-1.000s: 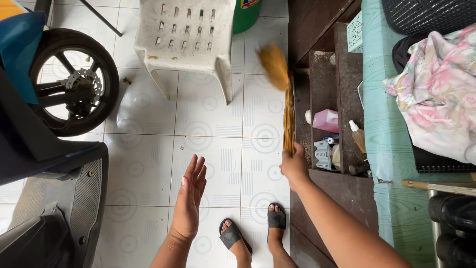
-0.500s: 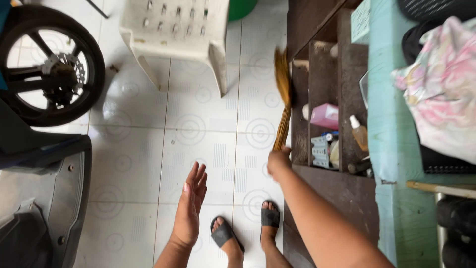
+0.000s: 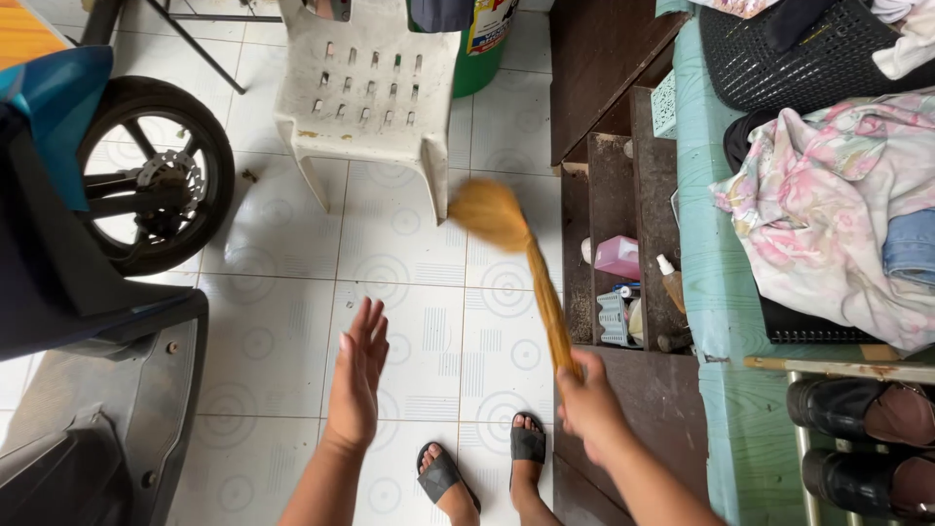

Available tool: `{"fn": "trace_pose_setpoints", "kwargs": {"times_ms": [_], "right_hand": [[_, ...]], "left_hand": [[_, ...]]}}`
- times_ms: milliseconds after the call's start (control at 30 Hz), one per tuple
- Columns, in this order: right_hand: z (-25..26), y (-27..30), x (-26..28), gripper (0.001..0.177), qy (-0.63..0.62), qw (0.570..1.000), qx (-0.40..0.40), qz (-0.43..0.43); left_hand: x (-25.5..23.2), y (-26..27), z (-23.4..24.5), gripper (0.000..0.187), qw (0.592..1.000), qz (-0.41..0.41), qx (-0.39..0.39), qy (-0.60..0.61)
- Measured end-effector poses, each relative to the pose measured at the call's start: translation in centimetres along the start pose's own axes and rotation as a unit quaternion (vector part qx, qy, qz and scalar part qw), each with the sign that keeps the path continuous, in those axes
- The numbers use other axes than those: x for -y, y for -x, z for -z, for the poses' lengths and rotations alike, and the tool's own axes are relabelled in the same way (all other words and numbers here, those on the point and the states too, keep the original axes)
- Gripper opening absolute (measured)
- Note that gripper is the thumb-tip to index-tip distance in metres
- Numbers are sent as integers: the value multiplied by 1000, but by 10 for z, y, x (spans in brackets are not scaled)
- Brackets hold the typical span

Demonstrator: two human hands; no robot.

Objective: The person uses a hand broom to sweep dust and debris from the floor around a motorcycle and a shoe rack.

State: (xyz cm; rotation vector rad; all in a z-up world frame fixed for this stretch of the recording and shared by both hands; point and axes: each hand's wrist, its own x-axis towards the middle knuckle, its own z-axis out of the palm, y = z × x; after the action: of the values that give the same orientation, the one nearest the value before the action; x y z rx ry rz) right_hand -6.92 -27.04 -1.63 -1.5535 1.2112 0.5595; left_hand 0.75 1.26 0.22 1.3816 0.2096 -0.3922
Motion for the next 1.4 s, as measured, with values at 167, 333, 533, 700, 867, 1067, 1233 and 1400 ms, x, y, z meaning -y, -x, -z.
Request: {"fn": "trace_pose_setpoints", "kwargs": {"times_ms": [167,333,533,700,867,1067,1233,1400], "right_hand": [[9,-80,60,55,25,997,-21,76],[16,-156,84,58,76,993,-27,81],[9,-172,13,51,114,992,-15,42],[4,-55,-43,77,122,990,59,-47],[14,4,-57,74,56,995,64,-58],[27,46,-14,73,29,999,36,-22],[17,36,-1,68,80,996,22,23],[-7,54,-11,46,129,990,54,15]], "left_hand": [[-32,-17,10,92,999,-45,-12,-8],[-34,-19,12,94,998,-50,-24,-40],[-2,-1,10,92,999,-42,-11,-8],[18,26,10,90,999,16,-50,9],[13,34,10,87,995,32,-91,40],[-22,43,10,88,996,3,-84,28],[-51,66,21,90,996,-11,-83,15],[-60,95,44,89,993,-29,-97,53]]}}
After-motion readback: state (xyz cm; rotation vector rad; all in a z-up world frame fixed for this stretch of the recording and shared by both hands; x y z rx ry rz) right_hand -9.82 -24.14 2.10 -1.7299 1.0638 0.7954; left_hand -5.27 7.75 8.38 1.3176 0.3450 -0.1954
